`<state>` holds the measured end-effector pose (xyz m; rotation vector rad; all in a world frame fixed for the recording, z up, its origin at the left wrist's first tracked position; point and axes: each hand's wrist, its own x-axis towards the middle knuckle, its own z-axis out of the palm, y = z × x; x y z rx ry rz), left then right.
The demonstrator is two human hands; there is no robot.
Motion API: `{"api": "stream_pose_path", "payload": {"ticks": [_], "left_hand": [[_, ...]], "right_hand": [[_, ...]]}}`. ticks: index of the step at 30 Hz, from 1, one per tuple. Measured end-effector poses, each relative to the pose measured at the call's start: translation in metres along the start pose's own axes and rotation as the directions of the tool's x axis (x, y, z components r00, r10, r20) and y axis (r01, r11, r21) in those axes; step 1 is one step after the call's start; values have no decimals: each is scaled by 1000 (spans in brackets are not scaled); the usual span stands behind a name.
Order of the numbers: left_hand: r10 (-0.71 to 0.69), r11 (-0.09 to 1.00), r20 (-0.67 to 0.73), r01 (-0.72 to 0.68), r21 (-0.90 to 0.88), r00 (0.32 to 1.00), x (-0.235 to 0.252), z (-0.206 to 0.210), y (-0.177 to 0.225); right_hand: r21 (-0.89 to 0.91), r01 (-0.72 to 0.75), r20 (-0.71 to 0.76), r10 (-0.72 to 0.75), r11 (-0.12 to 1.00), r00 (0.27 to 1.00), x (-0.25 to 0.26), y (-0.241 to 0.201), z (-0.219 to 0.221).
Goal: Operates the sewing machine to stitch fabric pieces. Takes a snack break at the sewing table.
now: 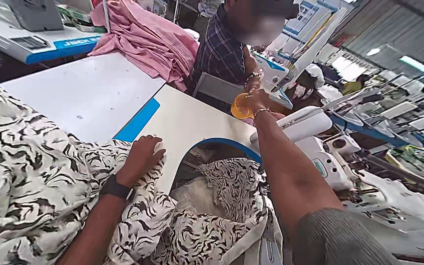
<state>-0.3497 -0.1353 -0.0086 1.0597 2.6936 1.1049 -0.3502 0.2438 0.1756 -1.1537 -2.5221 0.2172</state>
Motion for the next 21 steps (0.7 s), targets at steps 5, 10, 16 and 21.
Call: {"api": "stream_pose_path", "payload": {"ticks": [5, 10, 16, 21], "left_hand": [[-37, 999, 44, 38, -31, 998, 0, -11, 4], [0, 1000, 10, 0, -25, 1000, -2, -6, 0], [12, 1000, -15, -12, -1, 1000, -2, -4, -2], [32, 999, -35, -32, 19, 999, -4, -1, -4]], "right_hand": [[-57, 78, 36, -76, 995, 996, 38, 36, 41], [-150, 123, 112, -107, 981, 988, 49, 31, 53], [-205, 111, 19, -110, 972, 994, 73, 34, 67], [-282, 137, 31, -133, 950, 991, 78, 40, 68]]}}
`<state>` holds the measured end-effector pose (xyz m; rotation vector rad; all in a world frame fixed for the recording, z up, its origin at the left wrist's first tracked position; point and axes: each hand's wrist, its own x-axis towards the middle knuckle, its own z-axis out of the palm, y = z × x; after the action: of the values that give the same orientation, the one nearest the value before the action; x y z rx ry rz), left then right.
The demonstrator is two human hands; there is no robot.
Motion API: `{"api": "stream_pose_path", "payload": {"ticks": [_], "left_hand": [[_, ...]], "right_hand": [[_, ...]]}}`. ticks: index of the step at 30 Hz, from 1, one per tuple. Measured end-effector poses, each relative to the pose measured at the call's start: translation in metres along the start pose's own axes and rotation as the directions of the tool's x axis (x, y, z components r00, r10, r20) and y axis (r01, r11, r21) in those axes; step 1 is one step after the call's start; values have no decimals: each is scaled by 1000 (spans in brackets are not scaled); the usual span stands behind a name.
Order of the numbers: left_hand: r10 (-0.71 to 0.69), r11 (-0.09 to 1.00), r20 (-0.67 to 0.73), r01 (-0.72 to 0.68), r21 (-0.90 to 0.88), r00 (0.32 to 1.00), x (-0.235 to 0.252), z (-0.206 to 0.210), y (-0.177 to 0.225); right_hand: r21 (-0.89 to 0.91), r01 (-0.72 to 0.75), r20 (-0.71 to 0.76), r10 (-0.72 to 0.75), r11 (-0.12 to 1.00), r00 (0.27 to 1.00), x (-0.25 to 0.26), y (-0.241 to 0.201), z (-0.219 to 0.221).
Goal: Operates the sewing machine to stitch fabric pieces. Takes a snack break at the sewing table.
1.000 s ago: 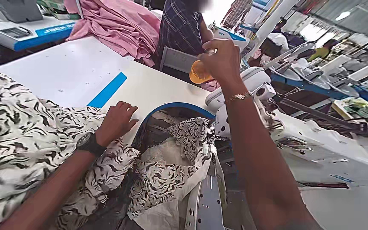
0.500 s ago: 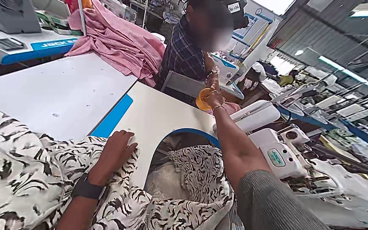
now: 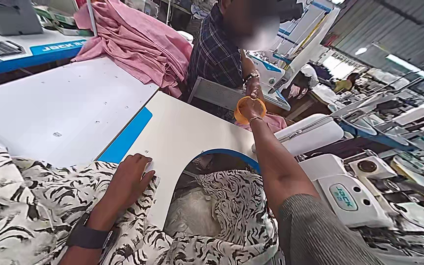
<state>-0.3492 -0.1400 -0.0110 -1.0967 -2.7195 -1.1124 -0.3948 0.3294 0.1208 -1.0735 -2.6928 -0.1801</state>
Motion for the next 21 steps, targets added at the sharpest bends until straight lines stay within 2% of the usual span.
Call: {"api": "stream_pose_path", "payload": {"ticks": [10, 13, 18, 20, 21], "left_hand": [[-51, 999, 46, 52, -11, 998, 2, -6, 4], [-43, 999, 40, 43, -17, 998, 2, -6, 4], [-48, 998, 55, 49, -28, 997, 2, -7, 4], [-50, 998, 68, 52, -27, 996, 3, -8, 4], [-51, 998, 72, 53, -27, 996, 4, -8, 4]], "right_hand": [[52, -14, -12, 15, 999, 1000, 5, 1, -6], [168, -95, 18, 93, 981, 995, -3, 2, -21], [510, -220, -19, 266, 832, 964, -11, 11, -35], [653, -256, -16, 351, 713, 936, -13, 16, -31], [753, -250, -10, 392, 608, 920, -17, 14, -31]]}}
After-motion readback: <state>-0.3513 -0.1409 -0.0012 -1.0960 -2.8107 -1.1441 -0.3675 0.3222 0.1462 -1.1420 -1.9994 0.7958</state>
